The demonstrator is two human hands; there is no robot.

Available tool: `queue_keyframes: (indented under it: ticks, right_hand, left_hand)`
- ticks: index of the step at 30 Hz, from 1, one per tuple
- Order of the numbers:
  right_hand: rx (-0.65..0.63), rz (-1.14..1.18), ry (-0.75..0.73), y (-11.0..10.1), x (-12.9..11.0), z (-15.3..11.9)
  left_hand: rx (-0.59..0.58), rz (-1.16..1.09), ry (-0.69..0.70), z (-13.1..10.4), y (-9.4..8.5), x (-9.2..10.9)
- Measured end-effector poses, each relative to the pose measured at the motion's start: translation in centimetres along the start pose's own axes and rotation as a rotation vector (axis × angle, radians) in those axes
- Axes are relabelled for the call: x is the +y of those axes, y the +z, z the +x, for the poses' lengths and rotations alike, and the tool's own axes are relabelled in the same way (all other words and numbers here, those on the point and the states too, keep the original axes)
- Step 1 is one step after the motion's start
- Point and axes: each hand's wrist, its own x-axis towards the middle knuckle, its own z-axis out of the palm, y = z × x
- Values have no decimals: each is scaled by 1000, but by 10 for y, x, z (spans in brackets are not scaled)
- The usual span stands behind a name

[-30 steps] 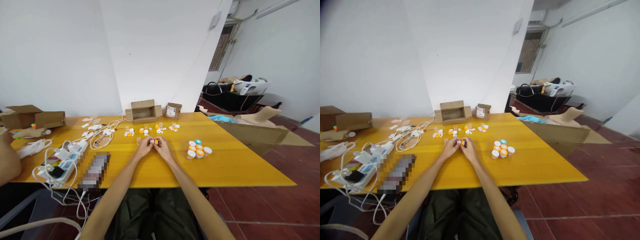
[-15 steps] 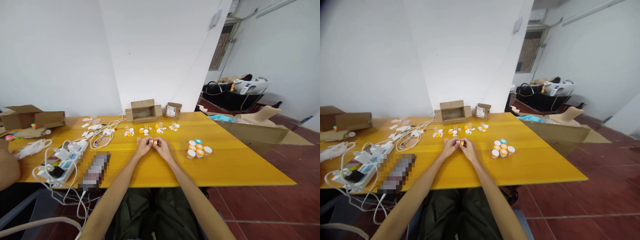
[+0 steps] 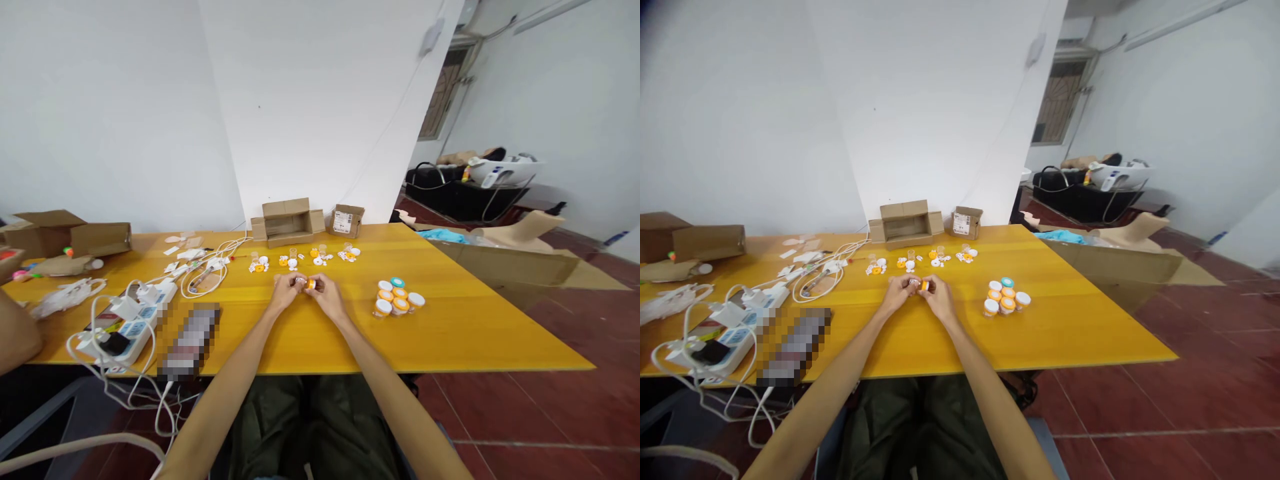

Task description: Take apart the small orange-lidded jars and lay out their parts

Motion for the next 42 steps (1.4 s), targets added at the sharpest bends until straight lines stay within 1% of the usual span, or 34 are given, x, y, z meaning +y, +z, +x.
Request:
queue_keyframes:
  ticks: [4, 9, 17, 21, 24, 27, 32, 35, 42]
  right_hand:
    - [96, -69, -11, 1, 9, 2]
    - [182, -192, -42, 2, 21, 5]
    - [254, -335, -77, -2, 31, 6]
    - [263, -339, -66, -3, 34, 6]
    - [291, -322, -78, -4, 28, 5]
    - [259, -278, -95, -4, 13, 2]
    - [87, -145, -121, 2, -11, -5]
    - [37, -110, -101, 3, -15, -6]
    - [-2, -67, -95, 2, -14, -5]
  left_hand:
    - [64, 57, 28, 0, 0, 1]
    - [85, 99, 49, -1, -2, 1]
    - [87, 99, 0, -1, -2, 1]
    - [93, 77, 11, -1, -1, 2]
    - [119, 29, 1, -1, 1, 2]
    - [129, -38, -14, 0, 1, 3]
    - [70, -141, -35, -1, 0, 10]
    - [50, -184, -54, -2, 1, 15]
    - [44, -288, -132, -2, 0, 19]
